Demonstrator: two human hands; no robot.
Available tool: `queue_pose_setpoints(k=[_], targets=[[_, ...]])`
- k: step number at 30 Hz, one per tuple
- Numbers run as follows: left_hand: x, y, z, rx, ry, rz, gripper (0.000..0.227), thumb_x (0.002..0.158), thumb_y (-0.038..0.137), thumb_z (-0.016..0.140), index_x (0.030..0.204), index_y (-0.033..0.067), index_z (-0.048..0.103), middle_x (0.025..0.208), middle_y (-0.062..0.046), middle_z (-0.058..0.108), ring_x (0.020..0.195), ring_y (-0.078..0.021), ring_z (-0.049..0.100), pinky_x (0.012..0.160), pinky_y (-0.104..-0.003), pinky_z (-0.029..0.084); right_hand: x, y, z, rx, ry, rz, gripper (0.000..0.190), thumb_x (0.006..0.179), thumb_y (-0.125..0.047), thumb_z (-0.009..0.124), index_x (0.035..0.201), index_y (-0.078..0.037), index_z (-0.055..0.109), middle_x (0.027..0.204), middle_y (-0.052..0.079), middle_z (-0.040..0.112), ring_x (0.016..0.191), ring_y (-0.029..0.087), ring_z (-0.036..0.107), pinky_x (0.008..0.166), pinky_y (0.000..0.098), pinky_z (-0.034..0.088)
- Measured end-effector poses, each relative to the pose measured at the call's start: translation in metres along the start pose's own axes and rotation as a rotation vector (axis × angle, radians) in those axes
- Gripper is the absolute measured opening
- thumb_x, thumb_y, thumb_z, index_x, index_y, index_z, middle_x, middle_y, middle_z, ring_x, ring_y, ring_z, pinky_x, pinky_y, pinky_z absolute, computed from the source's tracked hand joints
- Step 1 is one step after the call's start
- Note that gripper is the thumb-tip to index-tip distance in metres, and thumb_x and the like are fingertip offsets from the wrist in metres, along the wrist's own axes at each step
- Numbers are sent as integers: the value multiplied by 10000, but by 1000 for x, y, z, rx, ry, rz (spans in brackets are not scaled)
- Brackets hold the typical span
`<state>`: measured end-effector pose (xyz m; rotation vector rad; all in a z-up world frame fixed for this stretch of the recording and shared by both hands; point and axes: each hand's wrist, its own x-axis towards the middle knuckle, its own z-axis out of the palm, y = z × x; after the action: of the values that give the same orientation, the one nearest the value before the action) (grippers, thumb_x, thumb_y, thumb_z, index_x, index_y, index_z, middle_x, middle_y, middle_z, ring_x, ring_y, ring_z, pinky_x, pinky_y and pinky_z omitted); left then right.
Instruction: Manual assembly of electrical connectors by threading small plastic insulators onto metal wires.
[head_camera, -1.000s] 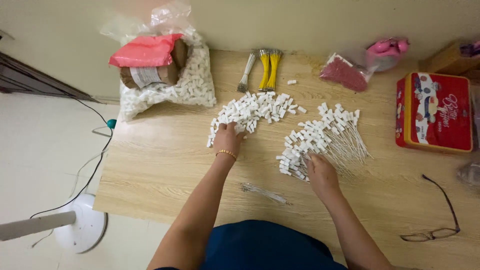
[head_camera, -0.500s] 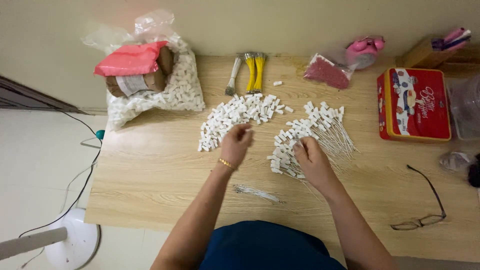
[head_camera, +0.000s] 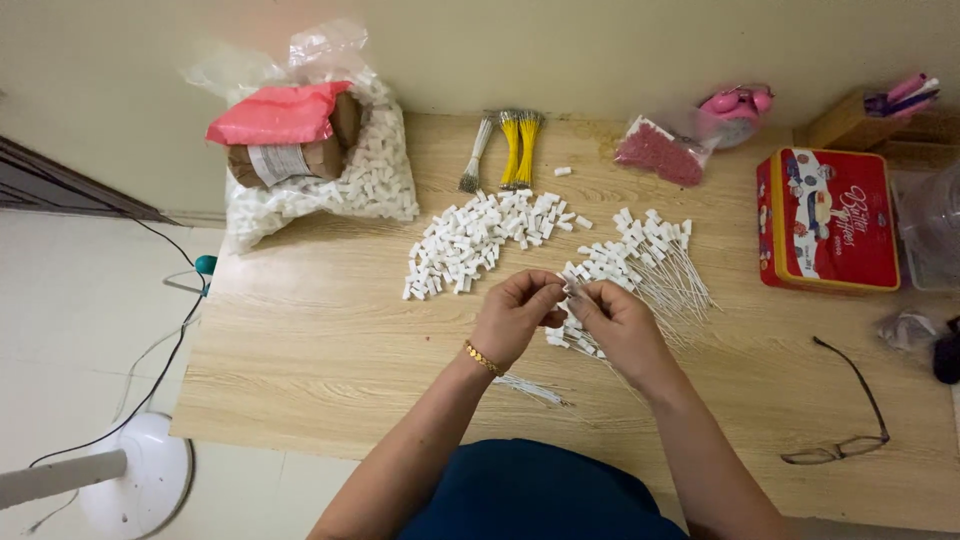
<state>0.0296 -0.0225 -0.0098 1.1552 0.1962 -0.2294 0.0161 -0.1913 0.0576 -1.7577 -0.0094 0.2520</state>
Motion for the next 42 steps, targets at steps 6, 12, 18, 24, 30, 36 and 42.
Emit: queue_pose_setpoints(k=[6, 12, 18, 24, 30, 36, 42], targets=[[-6, 1, 4, -64, 2, -69, 181, 1004, 129, 675, 1151, 23, 676, 978, -120, 726, 783, -192, 752, 712, -310, 678, 0, 5, 1, 52, 61, -9, 100, 957, -114, 737, 996, -24, 754, 661, 5, 578, 645, 96, 496, 591, 243, 403], [-7, 9, 2, -288, 97, -142, 283, 982, 164, 705, 1246, 81, 650, 1056, -114, 754, 823, -182, 741, 736, -297, 654, -2, -2, 3, -60, 138, -14, 102, 922, -119, 765, 1000, -59, 794, 611, 3, 594, 590, 70, 493, 553, 211, 399], [-4, 4, -2, -474, 137, -210, 239, 960, 196, 748, 1162, 88, 681, 1093, -133, 769, 896, -230, 764, 825, -359, 653, -7, -10, 7, -243, 153, 11, 84, 935, -172, 749, 971, -123, 806, 543, 58, 656, 485, 99, 569, 482, 232, 444], [0, -9, -5, -519, 117, -233, 193, 959, 188, 753, 1114, 104, 674, 1065, -150, 773, 883, -251, 773, 800, -361, 671, -9, -12, 13, -432, 244, -200, 88, 901, -174, 790, 927, -91, 779, 636, 144, 664, 561, 239, 658, 514, 346, 506], [-5, -1, 0, -426, 133, -191, 209, 930, 158, 783, 1090, 87, 670, 1039, -152, 772, 854, -253, 777, 778, -369, 672, -8, -14, 10, -446, 191, -227, 116, 895, -188, 766, 927, -77, 755, 680, 151, 675, 620, 304, 677, 573, 402, 543], [0, -10, -5, -464, 124, -242, 210, 938, 196, 781, 1087, 104, 666, 1036, -132, 774, 857, -241, 773, 806, -372, 670, -4, 4, 11, -409, 157, -261, 119, 938, -173, 701, 987, -67, 719, 755, 190, 690, 713, 358, 706, 608, 452, 544], [4, -19, -3, -436, 143, -236, 206, 935, 182, 782, 1080, 96, 664, 1015, -128, 773, 853, -240, 773, 820, -381, 663, -2, 3, 8, -434, 174, -275, 99, 944, -170, 702, 956, -72, 715, 736, 168, 662, 672, 318, 676, 588, 425, 527]])
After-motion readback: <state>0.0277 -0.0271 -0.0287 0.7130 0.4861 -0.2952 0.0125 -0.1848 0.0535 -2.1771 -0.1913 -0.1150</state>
